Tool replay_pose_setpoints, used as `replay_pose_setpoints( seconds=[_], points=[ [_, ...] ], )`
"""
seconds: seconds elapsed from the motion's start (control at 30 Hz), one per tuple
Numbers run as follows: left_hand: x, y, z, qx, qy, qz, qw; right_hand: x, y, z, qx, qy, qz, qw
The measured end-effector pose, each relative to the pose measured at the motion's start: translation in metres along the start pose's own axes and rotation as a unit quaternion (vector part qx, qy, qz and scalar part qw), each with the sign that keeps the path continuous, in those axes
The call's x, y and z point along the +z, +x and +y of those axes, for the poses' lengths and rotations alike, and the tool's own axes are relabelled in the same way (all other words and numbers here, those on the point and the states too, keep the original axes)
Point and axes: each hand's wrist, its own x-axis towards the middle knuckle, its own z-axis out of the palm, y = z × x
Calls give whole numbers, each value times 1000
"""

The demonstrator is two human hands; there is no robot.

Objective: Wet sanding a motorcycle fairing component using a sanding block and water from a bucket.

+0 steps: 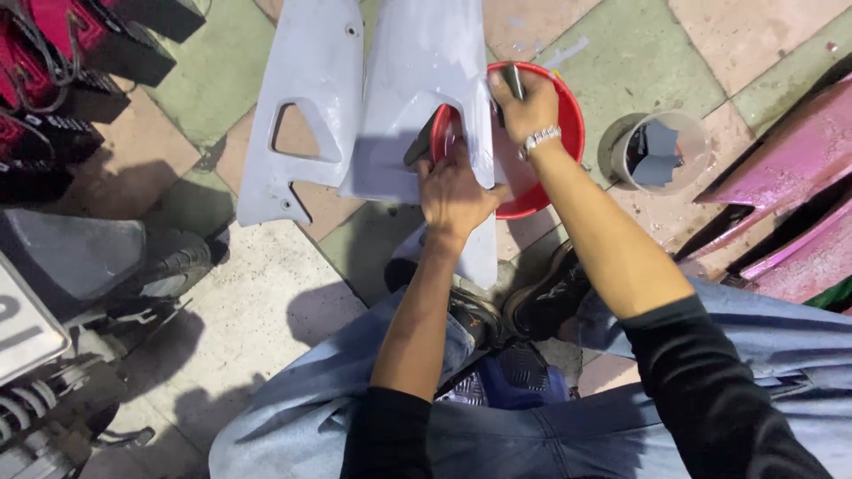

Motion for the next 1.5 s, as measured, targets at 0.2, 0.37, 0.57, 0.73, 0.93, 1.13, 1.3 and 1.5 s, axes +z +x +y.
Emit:
replay_pose_setpoints(
  seconds=[0.2,0.37,0.57,0.73,0.93,1.13,1.3,1.5],
  points=[
    [-40,14,16,-36,6,-152,988,18,-1,86,58,-342,-163,924],
    [-21,10,9,-43,27,-161,986,17,-9,84,44,-384,-152,910],
    [-15,7,6,-37,25,-175,984,-39,-81,-9,-58,-78,-25,995],
    [-22,10,11,-51,31,-175,983,-18,-86,-13,-88,-41,-36,995],
    [-19,8,8,-37,26,-147,988,-8,-47,-39,-56,-80,13,995],
    [-22,12,12,-37,6,-144,989,-8,-53,-11,-26,-10,-51,998],
    [-30,11,15,-35,14,-123,992,-14,-69,19,17,90,-150,984],
    [-9,4,7,-34,1,-93,995,-25,-76,12,5,122,-145,982]
  ],
)
